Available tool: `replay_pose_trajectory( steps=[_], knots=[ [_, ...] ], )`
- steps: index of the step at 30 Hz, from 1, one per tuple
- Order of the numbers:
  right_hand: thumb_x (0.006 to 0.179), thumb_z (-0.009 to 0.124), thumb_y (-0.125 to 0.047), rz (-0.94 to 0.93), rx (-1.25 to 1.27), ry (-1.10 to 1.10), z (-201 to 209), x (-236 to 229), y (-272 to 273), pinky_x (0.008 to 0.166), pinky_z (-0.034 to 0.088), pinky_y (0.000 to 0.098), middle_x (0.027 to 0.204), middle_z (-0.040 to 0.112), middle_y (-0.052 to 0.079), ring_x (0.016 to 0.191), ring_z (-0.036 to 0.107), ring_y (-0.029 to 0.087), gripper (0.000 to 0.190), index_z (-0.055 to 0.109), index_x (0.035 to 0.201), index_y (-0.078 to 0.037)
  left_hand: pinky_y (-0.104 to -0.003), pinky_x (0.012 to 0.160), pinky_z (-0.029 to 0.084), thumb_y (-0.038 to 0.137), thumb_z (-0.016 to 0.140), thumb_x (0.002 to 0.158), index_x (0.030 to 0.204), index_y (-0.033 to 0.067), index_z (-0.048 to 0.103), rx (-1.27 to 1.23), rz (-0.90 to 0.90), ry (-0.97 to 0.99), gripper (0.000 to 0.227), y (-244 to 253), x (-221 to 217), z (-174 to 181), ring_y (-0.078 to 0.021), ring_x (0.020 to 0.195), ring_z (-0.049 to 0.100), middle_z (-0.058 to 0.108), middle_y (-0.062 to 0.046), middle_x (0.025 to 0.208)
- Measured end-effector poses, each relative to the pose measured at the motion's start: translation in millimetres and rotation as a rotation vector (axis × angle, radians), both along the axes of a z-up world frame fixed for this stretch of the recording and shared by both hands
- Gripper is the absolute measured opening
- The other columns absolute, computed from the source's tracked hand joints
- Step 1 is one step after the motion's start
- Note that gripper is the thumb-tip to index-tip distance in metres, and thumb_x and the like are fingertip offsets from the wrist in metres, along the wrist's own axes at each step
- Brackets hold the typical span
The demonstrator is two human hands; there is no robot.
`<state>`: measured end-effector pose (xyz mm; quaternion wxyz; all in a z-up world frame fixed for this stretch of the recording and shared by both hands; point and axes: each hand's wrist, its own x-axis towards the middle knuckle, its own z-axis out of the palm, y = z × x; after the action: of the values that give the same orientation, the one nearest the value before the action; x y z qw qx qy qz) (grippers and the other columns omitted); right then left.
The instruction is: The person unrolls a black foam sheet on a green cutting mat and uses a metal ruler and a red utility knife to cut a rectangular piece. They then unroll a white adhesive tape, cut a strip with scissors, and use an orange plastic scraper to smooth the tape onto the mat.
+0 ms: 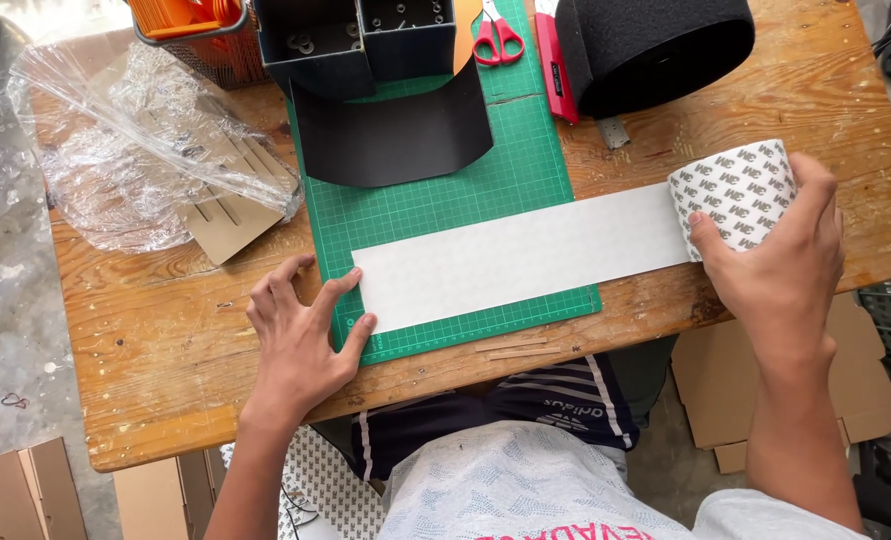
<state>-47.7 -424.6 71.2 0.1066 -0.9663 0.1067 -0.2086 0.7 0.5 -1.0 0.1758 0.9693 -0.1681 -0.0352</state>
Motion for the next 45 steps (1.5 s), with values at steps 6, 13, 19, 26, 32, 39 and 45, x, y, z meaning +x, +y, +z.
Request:
replay_pose_trajectory(
  steps=[6, 13, 19, 26, 32, 39, 45],
  knots=[
    [0.086, 0.086, -0.027, -0.015, 0.031, 0.111, 10, 7, 8, 0.092, 0.042, 0.0624, 0.133, 0.051, 0.035, 0.119, 0.052, 0.054, 0.087, 0.029, 0.145, 0.003, -0.053, 0.104, 0.027, 0.053, 0.061, 0.088, 0.127, 0.0355, 0.058, 0.0, 0.004, 0.022, 0.043, 0, 1, 1, -0.0336, 0.131, 0.026, 0.029, -0.013, 0.14],
    [0.086, 0.082, -0.038, -0.066, -0.047, 0.178, 7, 10, 7, 0.09, 0.04, 0.0602, 0.137, 0.053, 0.035, 0.114, 0.052, 0.053, 0.09, 0.033, 0.151, 0.003, -0.053, 0.103, 0.027, 0.056, 0.059, 0.088, 0.128, 0.0351, 0.06, 0.004, 0.011, 0.037, 0.045, 1, 1, -3, -0.0342, 0.131, 0.025, 0.029, -0.013, 0.142],
    [0.086, 0.082, -0.037, -0.007, -0.118, 0.099, 3, 15, 10, 0.094, 0.042, 0.0587, 0.142, 0.051, 0.032, 0.121, 0.049, 0.05, 0.086, 0.04, 0.148, 0.006, -0.054, 0.104, 0.026, 0.055, 0.061, 0.087, 0.126, 0.0344, 0.061, -0.005, 0.014, 0.027, 0.044, 0, 1, -2, -0.0344, 0.132, 0.025, 0.03, -0.013, 0.141],
    [0.098, 0.077, -0.016, 0.279, -0.103, -0.127, -8, 55, 41, 0.087, 0.046, 0.0455, 0.115, 0.063, 0.023, 0.104, 0.057, 0.037, 0.035, 0.063, 0.123, 0.005, -0.053, 0.104, 0.025, 0.056, 0.06, 0.087, 0.126, 0.0357, 0.061, 0.004, 0.014, 0.028, 0.044, 1, 0, -6, -0.0333, 0.132, 0.024, 0.029, -0.012, 0.141],
    [0.099, 0.068, -0.032, 0.372, -0.133, -0.05, -56, 158, 64, 0.065, 0.053, 0.0407, 0.076, 0.058, -0.002, 0.071, 0.067, 0.024, 0.013, 0.068, 0.096, -0.019, -0.053, 0.108, 0.022, 0.055, 0.065, 0.086, 0.13, 0.0357, 0.063, -0.056, 0.032, -0.026, 0.048, 3, 0, -14, -0.035, 0.125, 0.026, 0.032, -0.007, 0.138],
    [0.091, 0.061, 0.003, 0.259, -0.027, 0.464, -60, 297, 94, 0.049, 0.048, 0.0445, 0.07, 0.057, 0.016, 0.06, 0.058, 0.033, 0.022, 0.055, 0.07, -0.001, -0.054, 0.106, 0.025, 0.055, 0.061, 0.087, 0.127, 0.0354, 0.06, -0.021, 0.019, 0.012, 0.044, 1, 1, -6, -0.0344, 0.133, 0.025, 0.03, -0.013, 0.14],
    [0.086, 0.066, -0.003, 0.045, -0.119, 0.661, -88, 347, 101, 0.066, 0.056, 0.0422, 0.095, 0.066, 0.012, 0.086, 0.069, 0.032, 0.009, 0.066, 0.094, -0.007, -0.055, 0.107, 0.024, 0.057, 0.061, 0.086, 0.128, 0.0375, 0.059, 0.005, 0.024, 0.056, 0.046, 3, 3, -10, -0.0342, 0.133, 0.024, 0.028, -0.013, 0.141]
  ],
)
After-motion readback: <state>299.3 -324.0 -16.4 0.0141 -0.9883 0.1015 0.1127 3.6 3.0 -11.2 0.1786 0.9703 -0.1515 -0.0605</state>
